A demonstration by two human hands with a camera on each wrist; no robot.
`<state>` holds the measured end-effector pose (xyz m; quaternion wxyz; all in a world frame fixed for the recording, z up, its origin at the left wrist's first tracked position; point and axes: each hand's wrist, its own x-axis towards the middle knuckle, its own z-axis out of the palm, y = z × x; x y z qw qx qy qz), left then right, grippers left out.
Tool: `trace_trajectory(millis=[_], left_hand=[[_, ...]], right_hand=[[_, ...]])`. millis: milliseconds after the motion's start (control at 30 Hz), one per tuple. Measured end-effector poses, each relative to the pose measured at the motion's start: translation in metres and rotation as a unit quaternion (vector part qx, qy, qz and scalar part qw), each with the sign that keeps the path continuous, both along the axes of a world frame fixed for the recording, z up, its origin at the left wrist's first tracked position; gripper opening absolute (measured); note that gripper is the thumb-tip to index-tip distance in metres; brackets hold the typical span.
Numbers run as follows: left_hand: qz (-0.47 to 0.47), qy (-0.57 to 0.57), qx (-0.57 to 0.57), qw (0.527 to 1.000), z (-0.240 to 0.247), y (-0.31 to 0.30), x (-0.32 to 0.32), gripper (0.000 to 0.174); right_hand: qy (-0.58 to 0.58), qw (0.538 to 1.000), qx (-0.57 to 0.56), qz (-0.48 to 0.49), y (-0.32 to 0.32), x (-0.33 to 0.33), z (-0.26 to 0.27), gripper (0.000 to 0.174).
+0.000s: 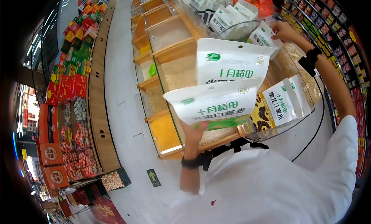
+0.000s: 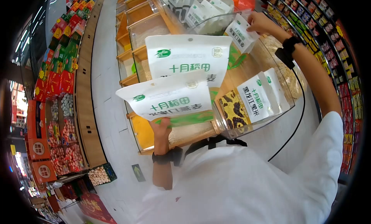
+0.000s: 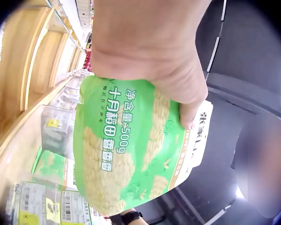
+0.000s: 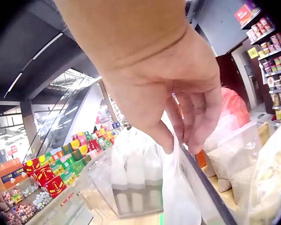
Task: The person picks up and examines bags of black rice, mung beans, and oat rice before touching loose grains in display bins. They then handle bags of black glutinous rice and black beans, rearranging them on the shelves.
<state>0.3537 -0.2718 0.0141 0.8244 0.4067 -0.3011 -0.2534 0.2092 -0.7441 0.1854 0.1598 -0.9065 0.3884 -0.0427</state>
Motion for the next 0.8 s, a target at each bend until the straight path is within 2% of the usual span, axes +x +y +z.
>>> trace_trajectory(millis=[133, 200, 233, 300, 367, 433, 500, 533, 600, 633, 667, 700, 733, 800], left_hand=[[0.029, 0.001, 0.002, 1.0, -0.014, 0.008, 0.001, 0.081], [0.049, 0.08, 0.029, 0.995, -0.012, 0.01, -0.006, 0.085], [0.022, 0.109, -0.004, 0.994, -0.004, 0.009, -0.009, 0.082], [-0.018, 0.143, -0.032, 0.989, -0.003, 0.013, -0.01, 0.078], [-0.011, 0.161, -0.067, 0.985, -0.018, 0.017, -0.003, 0.074], [-0.002, 0.176, -0.049, 0.983, -0.022, 0.021, -0.003, 0.075], [0.01, 0.096, -0.021, 0.995, -0.023, 0.025, -0.001, 0.064], [0.009, 0.097, -0.02, 0.995, -0.02, 0.028, -0.002, 0.064], [0.005, 0.132, 0.021, 0.991, -0.01, 0.031, -0.005, 0.064], [0.004, 0.131, 0.016, 0.991, -0.012, 0.03, -0.004, 0.064], [0.013, 0.119, 0.001, 0.993, -0.018, 0.03, -0.005, 0.065], [0.023, 0.106, -0.015, 0.994, -0.021, 0.027, -0.005, 0.067], [0.015, 0.097, -0.014, 0.995, -0.013, 0.023, -0.005, 0.075], [0.012, 0.058, 0.007, 0.998, 0.022, 0.013, -0.005, 0.08]], right_hand=[[0.008, 0.999, -0.03, 0.03, -0.014, 0.003, -0.009, 0.032], [-0.003, 0.993, -0.094, 0.067, -0.024, -0.001, -0.018, 0.031], [-0.012, 0.988, -0.131, 0.082, -0.026, -0.004, -0.02, 0.03], [-0.013, 0.995, -0.088, 0.053, -0.016, -0.004, -0.013, 0.029], [0.008, 0.997, -0.066, 0.027, 0.0, -0.001, -0.002, 0.029], [0.026, 0.999, -0.041, 0.01, 0.004, -0.001, 0.003, 0.029], [0.053, 0.999, -0.012, 0.0, 0.006, 0.0, 0.006, 0.034], [0.054, 0.998, -0.011, 0.0, 0.008, 0.001, 0.008, 0.034], [-0.08, 0.983, -0.136, 0.093, 0.017, 0.001, 0.013, 0.044], [-0.081, 0.993, 0.006, 0.087, 0.059, 0.009, 0.046, 0.053], [-0.151, 0.976, 0.05, 0.147, 0.089, 0.008, 0.061, 0.058], [-0.207, 0.95, 0.109, 0.206, 0.13, 0.003, 0.08, 0.075], [-0.208, 0.937, 0.127, 0.252, 0.169, -0.004, 0.096, 0.079], [-0.188, 0.904, 0.18, 0.34, 0.217, -0.014, 0.119, 0.075]])
